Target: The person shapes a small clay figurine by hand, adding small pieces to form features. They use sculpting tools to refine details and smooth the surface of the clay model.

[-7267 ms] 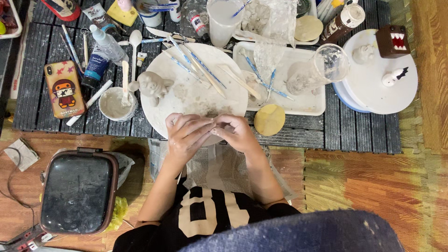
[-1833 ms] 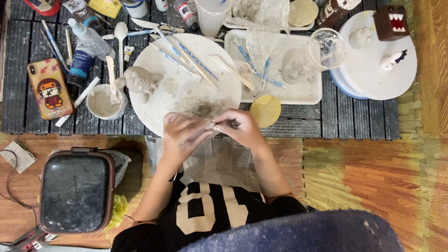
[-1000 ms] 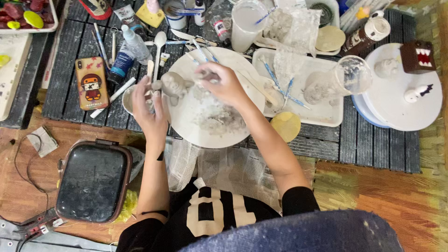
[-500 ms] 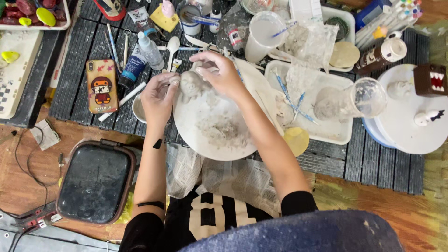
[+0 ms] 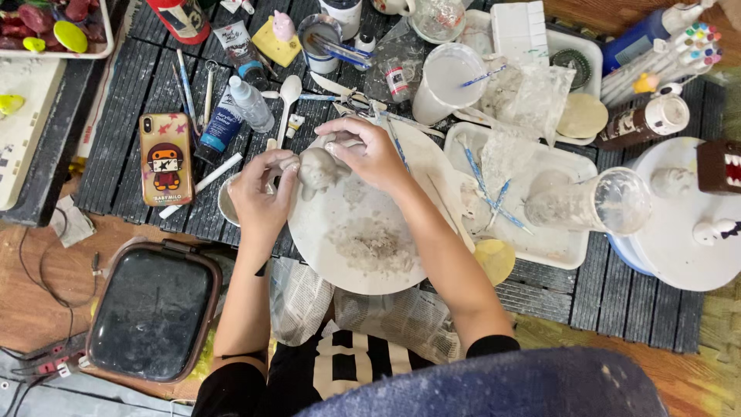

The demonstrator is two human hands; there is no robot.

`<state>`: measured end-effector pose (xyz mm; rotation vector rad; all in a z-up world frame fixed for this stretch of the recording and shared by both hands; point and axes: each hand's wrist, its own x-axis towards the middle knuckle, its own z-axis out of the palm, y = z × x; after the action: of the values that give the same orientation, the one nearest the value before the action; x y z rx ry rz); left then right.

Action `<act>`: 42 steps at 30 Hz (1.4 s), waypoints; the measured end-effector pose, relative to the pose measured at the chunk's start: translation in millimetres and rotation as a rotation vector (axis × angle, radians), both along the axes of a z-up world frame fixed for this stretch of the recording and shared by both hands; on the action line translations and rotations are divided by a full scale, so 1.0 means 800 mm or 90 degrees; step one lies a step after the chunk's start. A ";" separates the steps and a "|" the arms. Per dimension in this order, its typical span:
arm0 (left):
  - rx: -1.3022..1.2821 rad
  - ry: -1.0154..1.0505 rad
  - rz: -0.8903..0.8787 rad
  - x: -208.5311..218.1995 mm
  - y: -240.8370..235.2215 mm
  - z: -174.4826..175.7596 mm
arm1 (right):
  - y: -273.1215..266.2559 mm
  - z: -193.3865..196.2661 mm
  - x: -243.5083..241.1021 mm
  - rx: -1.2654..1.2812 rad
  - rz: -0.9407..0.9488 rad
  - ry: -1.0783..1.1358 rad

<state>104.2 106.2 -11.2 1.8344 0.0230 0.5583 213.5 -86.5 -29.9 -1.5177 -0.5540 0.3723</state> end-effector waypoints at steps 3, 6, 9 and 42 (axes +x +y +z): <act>-0.042 -0.003 0.025 -0.005 -0.007 -0.011 | 0.000 0.000 -0.001 -0.001 0.007 0.000; -0.003 -0.013 0.049 -0.013 -0.006 -0.019 | -0.003 0.002 -0.001 -0.010 0.029 -0.037; 0.002 -0.009 0.054 -0.016 -0.005 -0.023 | -0.003 0.007 0.000 0.003 0.034 -0.017; -0.085 -0.007 0.107 -0.013 -0.036 -0.030 | 0.001 -0.007 -0.009 0.029 -0.057 -0.001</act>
<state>93.6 77.8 -34.9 1.7090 0.2035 0.6692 206.0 -86.0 -35.1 -1.4937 -0.4912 0.2876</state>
